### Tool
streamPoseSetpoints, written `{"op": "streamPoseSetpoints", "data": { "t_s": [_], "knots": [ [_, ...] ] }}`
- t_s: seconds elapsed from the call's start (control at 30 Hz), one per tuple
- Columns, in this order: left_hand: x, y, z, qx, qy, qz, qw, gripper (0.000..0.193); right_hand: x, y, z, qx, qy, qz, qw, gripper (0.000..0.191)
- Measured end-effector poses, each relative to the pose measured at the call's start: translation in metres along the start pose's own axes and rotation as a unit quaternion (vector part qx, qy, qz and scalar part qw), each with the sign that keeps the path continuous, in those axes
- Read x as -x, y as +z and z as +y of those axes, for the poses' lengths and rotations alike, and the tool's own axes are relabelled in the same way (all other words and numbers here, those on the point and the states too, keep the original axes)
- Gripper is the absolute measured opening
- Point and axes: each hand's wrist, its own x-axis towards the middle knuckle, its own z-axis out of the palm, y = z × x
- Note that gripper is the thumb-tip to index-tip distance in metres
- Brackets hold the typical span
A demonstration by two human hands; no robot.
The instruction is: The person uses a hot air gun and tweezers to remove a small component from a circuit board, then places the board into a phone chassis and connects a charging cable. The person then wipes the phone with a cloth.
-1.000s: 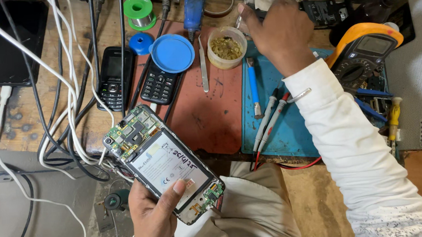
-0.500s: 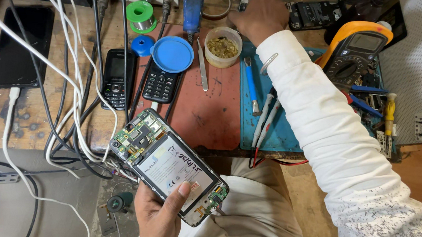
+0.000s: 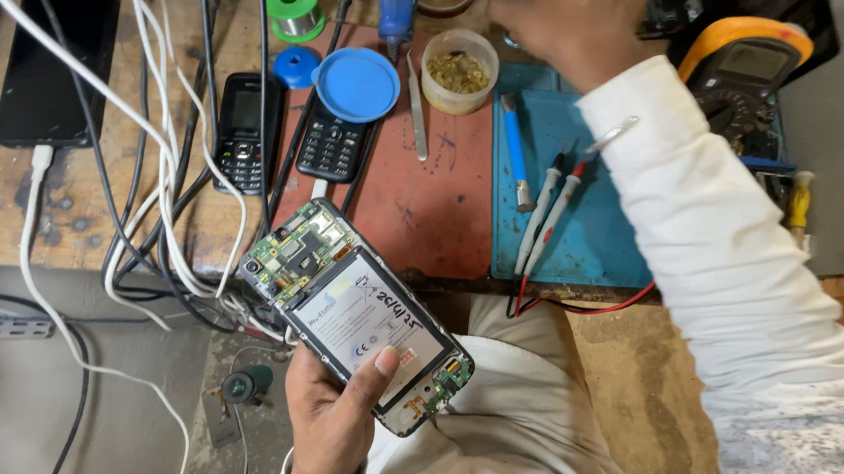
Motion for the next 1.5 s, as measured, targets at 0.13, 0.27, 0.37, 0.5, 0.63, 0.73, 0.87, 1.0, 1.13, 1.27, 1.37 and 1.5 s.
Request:
{"op": "streamPoseSetpoints", "data": {
  "t_s": [0.13,0.27,0.37,0.5,0.63,0.73,0.87,1.0,1.13,1.27,1.37,1.5],
  "knots": [
    [-0.001,-0.001,0.005,-0.026,0.005,0.002,1.0,0.036,0.033,-0.066,-0.016,-0.042,-0.025,-0.046,0.998,0.055],
    [-0.002,-0.001,0.011,-0.026,0.012,-0.01,1.0,0.038,0.083,-0.12,-0.04,-0.023,-0.141,-0.04,0.989,0.072],
    [-0.002,0.001,0.016,-0.022,0.023,-0.007,0.999,0.043,0.116,-0.138,-0.06,-0.032,-0.12,-0.155,0.98,0.079],
    [-0.002,0.002,0.022,-0.045,0.014,-0.007,0.999,0.046,0.152,-0.136,-0.081,0.002,-0.089,-0.283,0.955,0.081],
    [-0.002,0.001,0.024,-0.042,0.009,-0.014,0.999,0.046,0.173,-0.114,-0.091,-0.069,-0.147,-0.26,0.952,0.077],
    [-0.002,0.0,0.023,-0.046,0.003,-0.014,0.999,0.046,0.183,-0.1,-0.093,-0.094,-0.159,-0.229,0.956,0.081],
    [-0.002,0.003,0.021,-0.053,-0.01,-0.016,0.998,0.047,0.186,-0.087,-0.09,-0.113,-0.19,-0.184,0.958,0.074],
    [-0.001,0.006,0.021,-0.044,-0.025,-0.025,0.998,0.049,0.186,-0.083,-0.086,-0.115,-0.199,-0.149,0.962,0.073],
    [-0.001,0.007,0.021,-0.033,-0.035,-0.025,0.999,0.049,0.185,-0.083,-0.074,-0.115,-0.186,-0.153,0.964,0.084],
    [-0.003,0.005,0.019,-0.035,-0.044,-0.023,0.998,0.048,0.188,-0.087,-0.053,-0.128,-0.154,-0.168,0.965,0.089],
    [-0.005,0.005,0.017,-0.031,-0.048,-0.028,0.998,0.046,0.191,-0.092,-0.036,-0.152,-0.149,-0.14,0.967,0.077],
    [-0.005,0.01,0.011,-0.02,-0.051,-0.032,0.998,0.044,0.196,-0.095,-0.021,-0.106,-0.107,-0.14,0.979,0.071]
  ]
}}
